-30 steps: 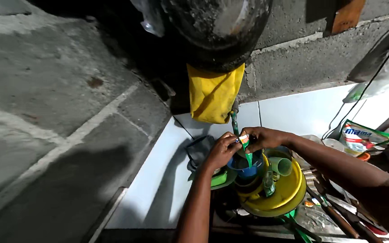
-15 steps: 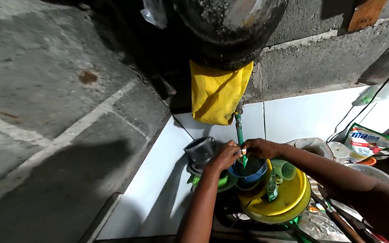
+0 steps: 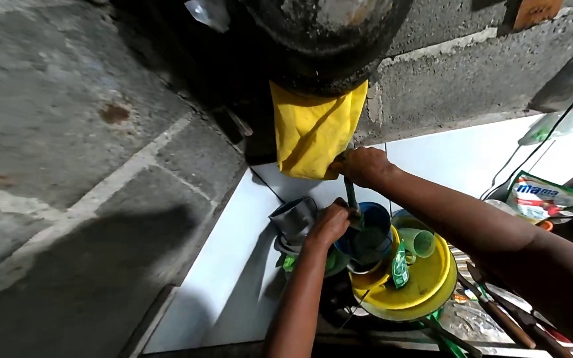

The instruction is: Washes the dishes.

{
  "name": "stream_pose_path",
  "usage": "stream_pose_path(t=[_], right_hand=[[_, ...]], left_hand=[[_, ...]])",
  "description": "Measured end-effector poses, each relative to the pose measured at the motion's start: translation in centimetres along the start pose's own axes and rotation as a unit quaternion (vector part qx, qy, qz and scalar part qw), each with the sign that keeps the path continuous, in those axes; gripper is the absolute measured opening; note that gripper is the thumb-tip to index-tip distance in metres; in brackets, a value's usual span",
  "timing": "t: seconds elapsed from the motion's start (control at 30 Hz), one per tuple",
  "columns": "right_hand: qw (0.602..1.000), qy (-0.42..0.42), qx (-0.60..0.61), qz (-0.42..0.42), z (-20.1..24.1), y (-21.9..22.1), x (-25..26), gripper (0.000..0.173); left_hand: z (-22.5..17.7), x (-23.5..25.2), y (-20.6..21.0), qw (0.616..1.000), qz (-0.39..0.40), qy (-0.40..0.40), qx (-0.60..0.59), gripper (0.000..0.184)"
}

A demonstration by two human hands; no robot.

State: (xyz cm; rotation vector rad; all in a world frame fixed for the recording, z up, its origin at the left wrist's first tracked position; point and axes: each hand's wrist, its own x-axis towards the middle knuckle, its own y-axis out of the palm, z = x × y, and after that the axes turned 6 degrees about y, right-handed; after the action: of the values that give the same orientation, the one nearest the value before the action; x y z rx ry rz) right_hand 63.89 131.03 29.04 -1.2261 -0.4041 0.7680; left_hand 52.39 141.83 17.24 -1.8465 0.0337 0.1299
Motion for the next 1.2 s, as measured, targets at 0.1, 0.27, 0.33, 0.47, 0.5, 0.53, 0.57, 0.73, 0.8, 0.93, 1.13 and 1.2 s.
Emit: stream_pose_path(t=[0.1,0.27,0.33,0.47,0.5,0.53,0.57,0.73,0.8,0.93,1.13,1.2], right_hand=[[0.999,0.004,-0.026,0.035,0.6,0.0,0.4,0.047],[0.996,-0.069,-0.019,0.046,-1.1,0.4,1.8,0.038],[0.993,-0.103,-0.022,0.049,-2.0,0.3,2.1,0.041],[0.992,-0.118,-0.019,0.039,-2.5,0.5,2.7,0.041],[0.992,-0.120,-0.018,0.042,-2.6,0.5,2.8,0.041],[0.992,-0.121,-0.017,0.043,-2.6,0.5,2.7,0.041],[0.992,-0.122,-0.015,0.042,-2.6,0.5,2.7,0.040],[0.994,-0.105,-0.022,0.020,-2.4,0.3,2.2,0.039],[0.994,-0.103,-0.031,-0.013,-2.2,0.4,1.7,0.040],[0.991,-0.107,-0.049,-0.062,-1.7,0.7,1.2,0.036],[0.988,-0.129,-0.065,-0.059,-1.5,1.0,1.9,0.031],[0.986,-0.138,-0.066,-0.060,-1.4,1.2,2.1,0.031]], left_hand=[[0.0,0.0,0.4,1.000,-0.016,-0.011,0.001,0.031],[-0.9,-0.2,-0.1,0.999,-0.028,-0.029,-0.010,0.027],[-1.0,-0.3,-0.1,0.999,-0.027,-0.031,-0.014,0.026],[-1.1,-0.3,0.0,0.999,-0.030,-0.027,-0.005,0.025],[-1.1,-0.4,0.0,0.999,-0.034,-0.026,-0.003,0.025],[-1.0,-0.5,0.1,0.999,-0.038,-0.025,-0.001,0.025],[-1.0,-0.5,0.2,0.999,-0.041,-0.026,0.000,0.026],[-0.9,-0.6,0.5,0.998,-0.048,-0.035,0.013,0.026],[-1.0,-0.6,0.6,0.998,-0.044,-0.041,0.021,0.026],[-1.3,-0.5,0.8,0.998,-0.039,-0.044,0.027,0.027],[-1.0,-0.7,1.3,0.997,-0.031,-0.064,0.040,0.028],[-1.1,-0.8,1.3,0.997,-0.026,-0.072,0.030,0.030]])
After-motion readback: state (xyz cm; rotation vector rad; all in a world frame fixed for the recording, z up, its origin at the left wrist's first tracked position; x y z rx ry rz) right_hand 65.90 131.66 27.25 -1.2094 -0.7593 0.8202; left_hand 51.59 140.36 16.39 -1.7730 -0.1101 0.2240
